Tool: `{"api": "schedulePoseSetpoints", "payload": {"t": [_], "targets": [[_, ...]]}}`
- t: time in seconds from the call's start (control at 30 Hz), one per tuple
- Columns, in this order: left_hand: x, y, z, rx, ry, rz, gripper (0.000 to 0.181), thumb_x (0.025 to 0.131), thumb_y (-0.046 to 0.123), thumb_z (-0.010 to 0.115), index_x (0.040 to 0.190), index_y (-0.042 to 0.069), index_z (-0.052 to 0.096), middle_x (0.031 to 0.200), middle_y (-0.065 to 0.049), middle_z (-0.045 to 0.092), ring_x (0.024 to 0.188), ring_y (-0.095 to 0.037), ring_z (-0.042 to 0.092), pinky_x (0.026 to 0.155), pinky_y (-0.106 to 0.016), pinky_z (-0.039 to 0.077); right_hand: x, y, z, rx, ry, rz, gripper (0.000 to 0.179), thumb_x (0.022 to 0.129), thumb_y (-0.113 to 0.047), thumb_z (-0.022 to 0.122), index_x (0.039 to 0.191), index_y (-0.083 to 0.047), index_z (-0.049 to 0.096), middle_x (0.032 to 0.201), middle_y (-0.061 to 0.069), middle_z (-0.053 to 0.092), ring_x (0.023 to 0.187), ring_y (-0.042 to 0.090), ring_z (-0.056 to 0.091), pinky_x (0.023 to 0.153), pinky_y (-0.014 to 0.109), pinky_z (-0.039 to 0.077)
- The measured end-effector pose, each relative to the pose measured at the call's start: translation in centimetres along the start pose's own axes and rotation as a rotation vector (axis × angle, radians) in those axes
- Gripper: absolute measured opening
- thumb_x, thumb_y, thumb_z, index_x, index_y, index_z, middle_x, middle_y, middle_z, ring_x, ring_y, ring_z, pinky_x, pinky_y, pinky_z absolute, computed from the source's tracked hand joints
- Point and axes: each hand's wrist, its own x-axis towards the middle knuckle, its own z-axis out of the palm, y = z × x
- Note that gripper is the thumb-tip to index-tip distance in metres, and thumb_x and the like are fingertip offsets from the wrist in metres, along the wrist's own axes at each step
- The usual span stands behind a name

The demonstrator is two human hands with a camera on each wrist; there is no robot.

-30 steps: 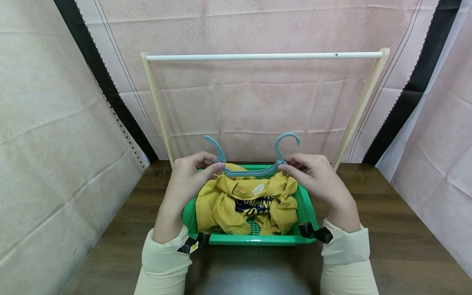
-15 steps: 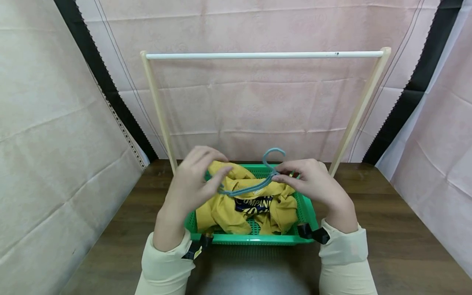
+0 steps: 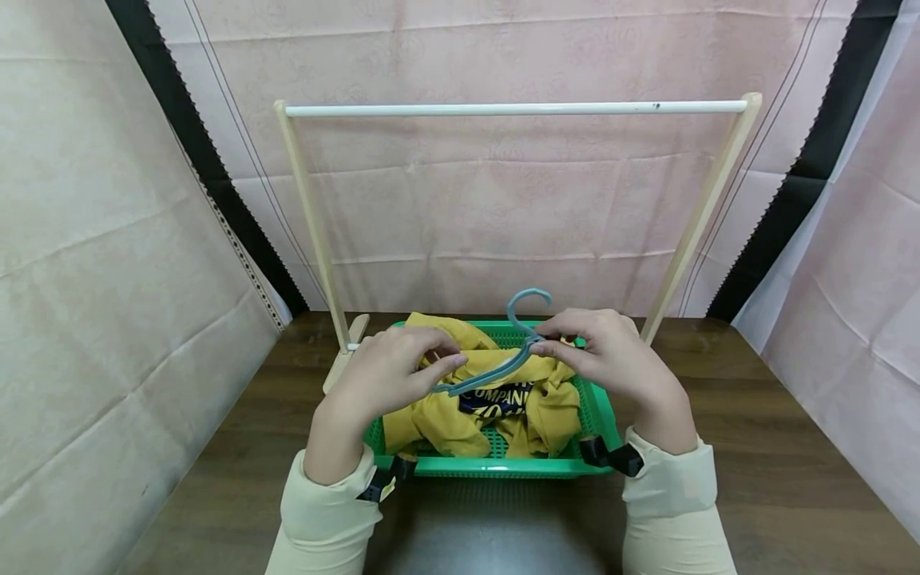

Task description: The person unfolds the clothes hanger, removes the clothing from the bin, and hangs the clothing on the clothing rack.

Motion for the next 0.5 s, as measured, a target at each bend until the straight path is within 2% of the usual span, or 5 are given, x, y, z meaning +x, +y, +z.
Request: {"api": "schedulePoseSetpoints", "payload": {"t": [0.13, 0.33, 0.5], "targets": [[-0.01, 0.05, -0.04, -0.010, -0.025, -0.017, 0.018, 0.100, 0.042, 0.062, 0.101, 0.029, 0.075, 0.087, 0.021, 0.067, 0.075, 0.004, 0.059, 0.062, -0.025, 0.050, -0.04, 0.21, -0.24, 0.066, 0.020, -0.027, 0.018, 0.087, -0.008, 0.079, 0.101, -0.020, 0.076, 0.089, -0.015, 0.070, 0.071, 0.005, 0.058, 0.060, 0.023, 0.047], [-0.11, -0.02, 0.01, -0.024, -0.053, -0.025, 0.019, 0.101, 0.042, 0.060, 0.101, 0.029, 0.074, 0.085, 0.023, 0.065, 0.071, 0.003, 0.058, 0.060, -0.025, 0.049, -0.21, 0.27, -0.56, 0.101, 0.056, -0.044, 0.022, 0.087, -0.001, 0.077, 0.103, -0.017, 0.076, 0.094, -0.010, 0.072, 0.078, 0.007, 0.064, 0.068, 0.021, 0.052], [-0.13, -0.24, -0.01, -0.046, -0.081, -0.035, 0.027, 0.103, 0.046, 0.054, 0.103, 0.028, 0.073, 0.086, 0.022, 0.065, 0.068, 0.001, 0.056, 0.062, -0.026, 0.049, -0.25, 0.32, -0.87, 0.124, 0.113, -0.082, 0.027, 0.084, 0.007, 0.077, 0.099, -0.016, 0.076, 0.091, -0.007, 0.072, 0.077, 0.008, 0.065, 0.066, 0.019, 0.054]]}}
